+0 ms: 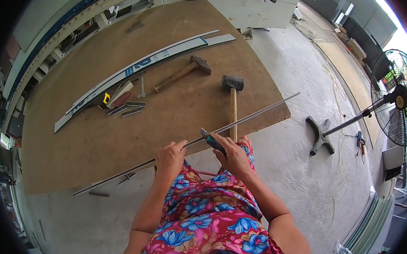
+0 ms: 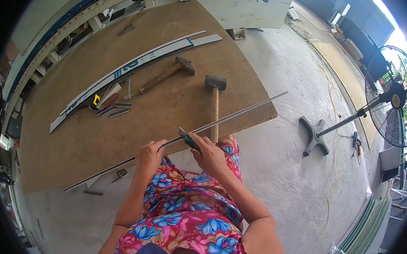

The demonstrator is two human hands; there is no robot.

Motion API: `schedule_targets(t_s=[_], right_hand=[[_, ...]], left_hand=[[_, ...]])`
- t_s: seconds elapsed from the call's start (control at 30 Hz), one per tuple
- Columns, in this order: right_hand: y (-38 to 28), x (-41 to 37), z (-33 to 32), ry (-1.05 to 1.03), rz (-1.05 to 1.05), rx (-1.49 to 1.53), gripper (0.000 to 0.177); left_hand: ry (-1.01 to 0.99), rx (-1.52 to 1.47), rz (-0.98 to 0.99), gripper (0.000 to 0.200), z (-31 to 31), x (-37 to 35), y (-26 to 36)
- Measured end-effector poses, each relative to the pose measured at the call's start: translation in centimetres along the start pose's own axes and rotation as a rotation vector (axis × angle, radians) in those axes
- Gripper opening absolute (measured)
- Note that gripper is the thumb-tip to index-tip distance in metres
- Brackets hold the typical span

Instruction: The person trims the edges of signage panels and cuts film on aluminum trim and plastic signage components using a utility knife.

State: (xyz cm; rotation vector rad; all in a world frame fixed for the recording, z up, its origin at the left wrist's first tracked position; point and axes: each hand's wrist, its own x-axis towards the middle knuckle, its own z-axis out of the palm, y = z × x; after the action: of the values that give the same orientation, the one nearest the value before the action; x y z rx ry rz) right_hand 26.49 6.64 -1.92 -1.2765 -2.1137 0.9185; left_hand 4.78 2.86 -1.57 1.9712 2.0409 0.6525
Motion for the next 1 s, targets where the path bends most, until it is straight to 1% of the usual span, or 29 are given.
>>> schedule_targets(t_s=[0.1, 0.2, 0.3, 0.5, 0.6, 0.7, 0.8, 0.83, 0.9, 1.0], right_hand=[[0.3, 0.0, -0.4, 0.012, 0.045, 0.003, 0.049], [0.6, 0.0, -0.7, 0.011, 0.095, -0.008, 0.049], [1.2, -0.1, -0.6, 0.030, 0.060, -0.010, 0.049], [2.3, -0.1, -1.0, 0.069, 0.029, -0.017, 0.048], [3.1, 0.1, -1.7, 0.114, 0.031, -0.061, 0.048], [5.6, 0.4, -1.8, 0.222, 0.003, -0.054, 0.046], [6.7, 0.7, -2.8, 0.266, 0.099, 0.006, 0.047], [6.9, 0.7, -2.8, 0.271, 0.097, -0.003, 0.047], [6.9, 0.5, -2.7, 0.277, 0.094, -0.022, 0.047], [5.0, -0.5, -1.6, 0.139, 0.010, -0.053, 0.049]], left_hand=[[0.023, 0.004, -0.014, 0.023, 0.1, 0.4, 0.5], [-0.046, 0.019, -0.001, 0.020, 0.3, 0.9, 0.7], [-0.104, 0.072, 0.014, 0.017, 0.1, 1.1, 1.5], [-0.108, -0.005, -0.005, 0.021, 0.0, 0.8, 1.8], [-0.128, -0.036, -0.008, 0.023, 0.0, 0.7, 1.7], [-0.107, -0.049, -0.005, 0.023, 0.3, 0.4, 1.6], [-0.108, -0.050, -0.020, 0.023, 0.5, 0.3, 1.6], [-0.104, -0.048, -0.017, 0.024, 0.5, 0.3, 1.6], [-0.096, -0.042, -0.015, 0.024, 0.4, 0.3, 1.8], [-0.063, -0.030, -0.011, 0.026, 0.4, 0.2, 1.9]])
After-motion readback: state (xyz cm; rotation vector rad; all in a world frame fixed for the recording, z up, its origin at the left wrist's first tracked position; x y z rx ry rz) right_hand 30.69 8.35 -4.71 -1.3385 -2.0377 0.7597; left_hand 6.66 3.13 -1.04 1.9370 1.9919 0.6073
